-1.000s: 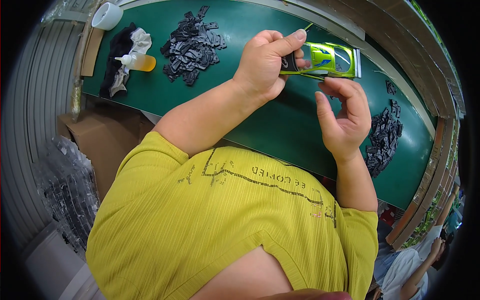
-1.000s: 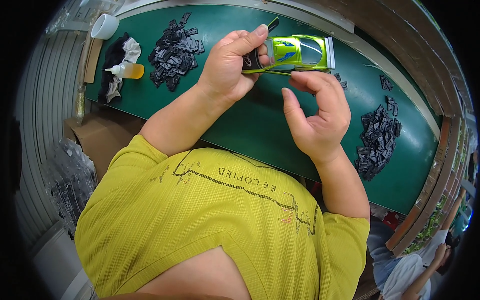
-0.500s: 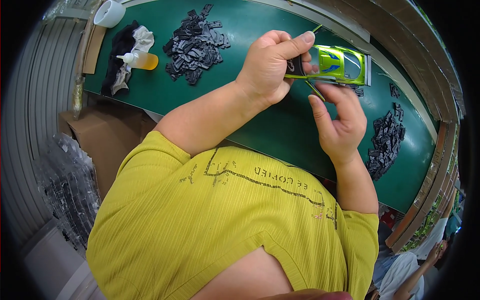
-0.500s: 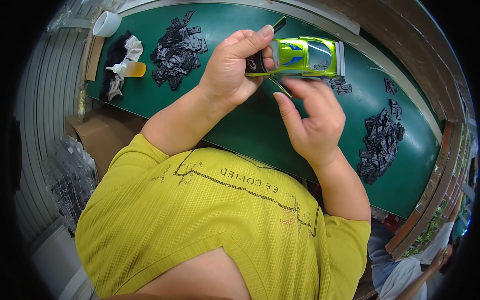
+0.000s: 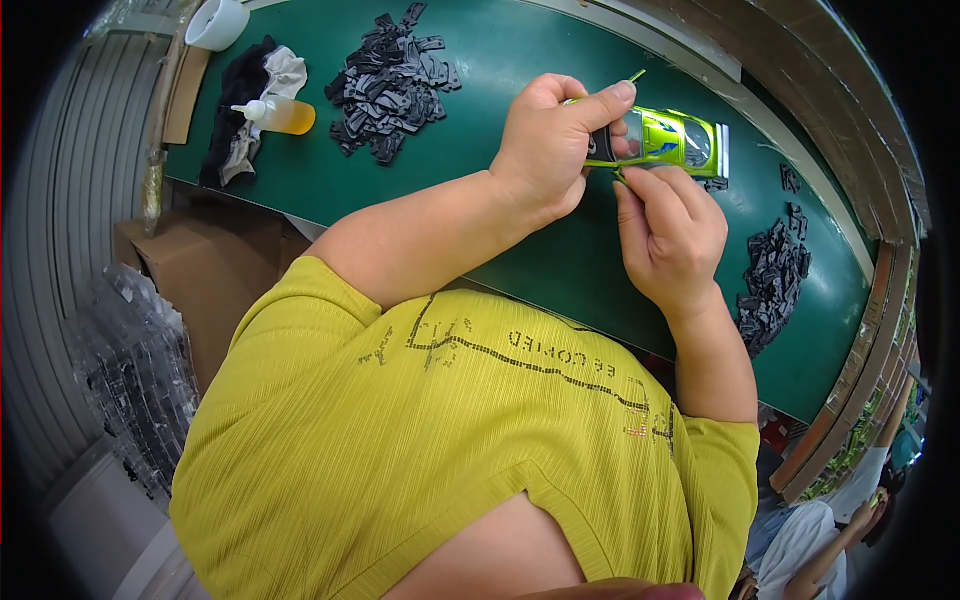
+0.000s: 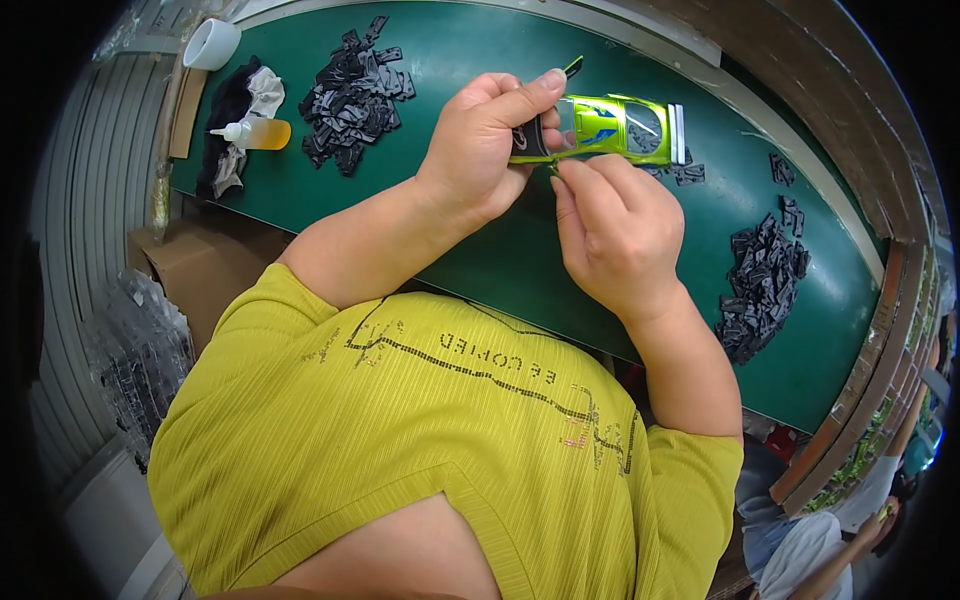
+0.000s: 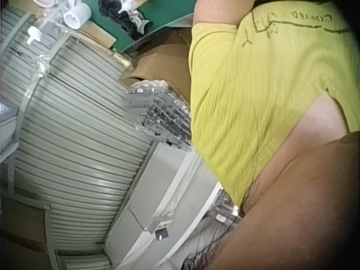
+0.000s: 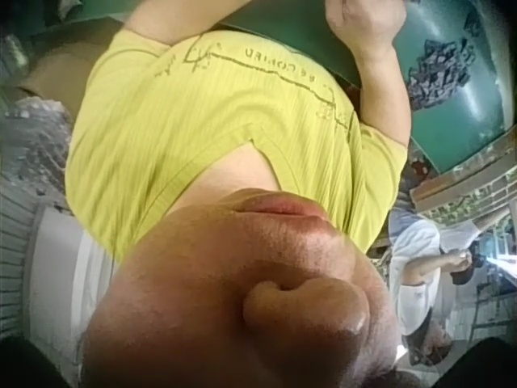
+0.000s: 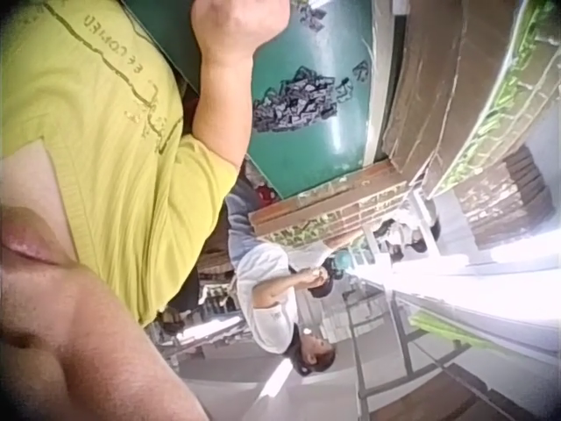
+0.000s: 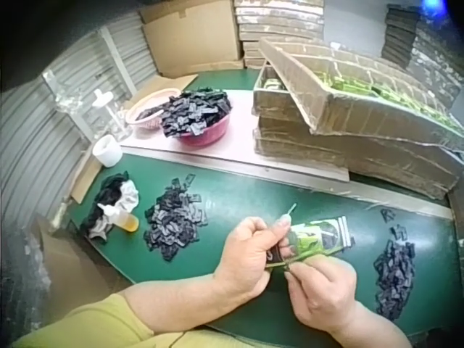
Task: The person assembles model cars by taking car bodies from a tray, attaching plastic pieces onto them by hand, and placing the cars back into the tray.
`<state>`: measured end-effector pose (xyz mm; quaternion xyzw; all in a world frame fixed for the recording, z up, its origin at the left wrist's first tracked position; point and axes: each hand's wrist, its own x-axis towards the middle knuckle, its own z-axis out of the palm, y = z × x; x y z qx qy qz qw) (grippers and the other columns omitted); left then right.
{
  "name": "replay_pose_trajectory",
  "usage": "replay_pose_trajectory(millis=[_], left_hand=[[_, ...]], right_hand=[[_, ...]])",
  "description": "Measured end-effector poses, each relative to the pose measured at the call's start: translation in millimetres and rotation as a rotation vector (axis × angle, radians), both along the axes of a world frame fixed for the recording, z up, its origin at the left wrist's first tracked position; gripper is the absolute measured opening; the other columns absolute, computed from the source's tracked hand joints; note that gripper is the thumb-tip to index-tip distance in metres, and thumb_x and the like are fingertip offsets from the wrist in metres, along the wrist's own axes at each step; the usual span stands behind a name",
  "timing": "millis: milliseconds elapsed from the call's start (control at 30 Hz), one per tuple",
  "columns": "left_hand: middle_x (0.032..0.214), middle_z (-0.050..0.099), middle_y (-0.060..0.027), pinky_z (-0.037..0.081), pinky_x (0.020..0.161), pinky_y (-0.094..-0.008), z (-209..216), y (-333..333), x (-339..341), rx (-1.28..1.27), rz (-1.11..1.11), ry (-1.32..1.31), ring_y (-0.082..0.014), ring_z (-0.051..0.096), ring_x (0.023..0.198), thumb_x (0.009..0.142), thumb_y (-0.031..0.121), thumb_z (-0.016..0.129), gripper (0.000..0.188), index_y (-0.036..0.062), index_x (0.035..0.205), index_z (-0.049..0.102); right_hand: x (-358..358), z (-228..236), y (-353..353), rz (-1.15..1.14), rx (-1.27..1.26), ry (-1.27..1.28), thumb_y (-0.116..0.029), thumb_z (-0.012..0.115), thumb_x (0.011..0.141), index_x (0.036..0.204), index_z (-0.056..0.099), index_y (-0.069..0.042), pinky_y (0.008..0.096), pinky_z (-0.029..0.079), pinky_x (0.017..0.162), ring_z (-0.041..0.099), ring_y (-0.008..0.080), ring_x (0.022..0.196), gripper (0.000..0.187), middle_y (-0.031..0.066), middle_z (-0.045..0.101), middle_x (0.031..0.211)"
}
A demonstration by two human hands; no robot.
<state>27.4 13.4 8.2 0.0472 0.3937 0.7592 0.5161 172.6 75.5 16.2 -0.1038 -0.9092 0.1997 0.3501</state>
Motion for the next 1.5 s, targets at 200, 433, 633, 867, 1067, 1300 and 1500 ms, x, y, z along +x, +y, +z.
replay_pose_trajectory(millis=[200, 433, 633, 867, 1067, 1300, 1500], left_hand=[[0.082, 0.059, -0.0067, 0.058, 0.073, -0.0365, -4.8, 1.9, -0.9, 0.069, 0.024, 0.022, -0.0168, 0.061, 0.072, 0.093, 0.015, 0.072, 0.03, 0.0095, 0.089, 0.044], [0.084, 0.063, -0.0065, 0.056, 0.072, -0.0318, -2.5, 4.4, -3.0, 0.059, -0.007, 0.142, -0.0154, 0.063, 0.075, 0.094, 0.014, 0.071, 0.023, 0.0031, 0.105, 0.053], [0.084, 0.066, -0.0037, 0.049, 0.063, -0.0244, -9.2, 1.3, -3.8, -0.006, -0.142, 0.444, -0.0085, 0.058, 0.069, 0.09, 0.01, 0.074, 0.027, -0.0023, 0.111, 0.064], [0.084, 0.069, -0.0044, 0.051, 0.064, -0.0246, -11.7, -4.7, -7.7, 0.011, -0.228, 0.576, -0.0079, 0.062, 0.073, 0.091, 0.015, 0.074, 0.017, 0.0001, 0.097, 0.07], [0.075, 0.067, -0.0043, 0.047, 0.056, -0.0232, 2.3, 1.0, -10.8, -0.014, -0.224, 0.882, -0.0064, 0.061, 0.064, 0.091, 0.024, 0.074, 0.027, 0.0013, 0.078, 0.068], [0.077, 0.066, -0.0026, 0.049, 0.061, -0.021, 15.9, -10.8, -33.0, 0.187, -0.256, 0.37, -0.0074, 0.061, 0.067, 0.095, 0.023, 0.071, 0.022, 0.0021, 0.094, 0.067], [0.114, 0.063, -0.0078, 0.047, 0.095, -0.0344, 24.3, -11.2, -27.0, 0.376, 0.067, 0.643, -0.0128, 0.058, 0.105, 0.101, 0.048, 0.054, 0.06, 0.0013, 0.139, 0.046]], right_hand=[[-1.0, -8.0, 13.2, 0.027, -0.082, 0.078, 0.0, 0.075, 0.076, 0.09, 0.068, -0.003, 0.0354, 0.05, 0.057, 0.063, 0.027, 0.065, 0.016, 0.0094, 0.065, 0.08], [0.1, -0.5, 11.1, -0.085, 0.137, 0.014, -0.004, 0.079, 0.071, 0.087, 0.069, -0.007, 0.0338, 0.051, 0.066, 0.062, 0.0252, 0.073, 0.019, 0.0068, 0.065, 0.083], [2.7, 7.4, 8.3, -0.215, 0.273, -0.009, -0.022, 0.086, 0.061, 0.126, 0.057, -0.01, 0.0559, 0.033, 0.111, 0.046, 0.0375, 0.132, 0.072, 0.0153, 0.051, 0.136], [5.1, 3.6, 4.5, -0.172, 0.149, -0.181, -0.022, 0.083, 0.061, 0.133, 0.05, -0.002, 0.0597, 0.03, 0.112, 0.058, 0.0336, 0.116, 0.082, 0.0167, 0.059, 0.125], [14.3, 22.3, 12.9, -0.082, 0.177, -0.218, -0.022, 0.088, 0.064, 0.118, 0.06, -0.003, 0.0497, 0.046, 0.101, 0.063, 0.0324, 0.105, 0.064, 0.0152, 0.065, 0.115], [35.3, 74.3, 25.1, 0.019, -1.102, -0.286, -0.014, 0.08, 0.084, 0.124, 0.056, -0.001, 0.0254, 0.053, 0.07, 0.065, 0.0106, 0.083, 0.049, 0.009, 0.066, 0.108], [20.5, 165.7, 59.3, -0.044, -0.367, 0.176, -0.005, 0.074, 0.089, 0.115, 0.061, -0.003, 0.0188, 0.048, 0.061, 0.062, 0.0056, 0.077, 0.029, 0.0039, 0.064, 0.096]])
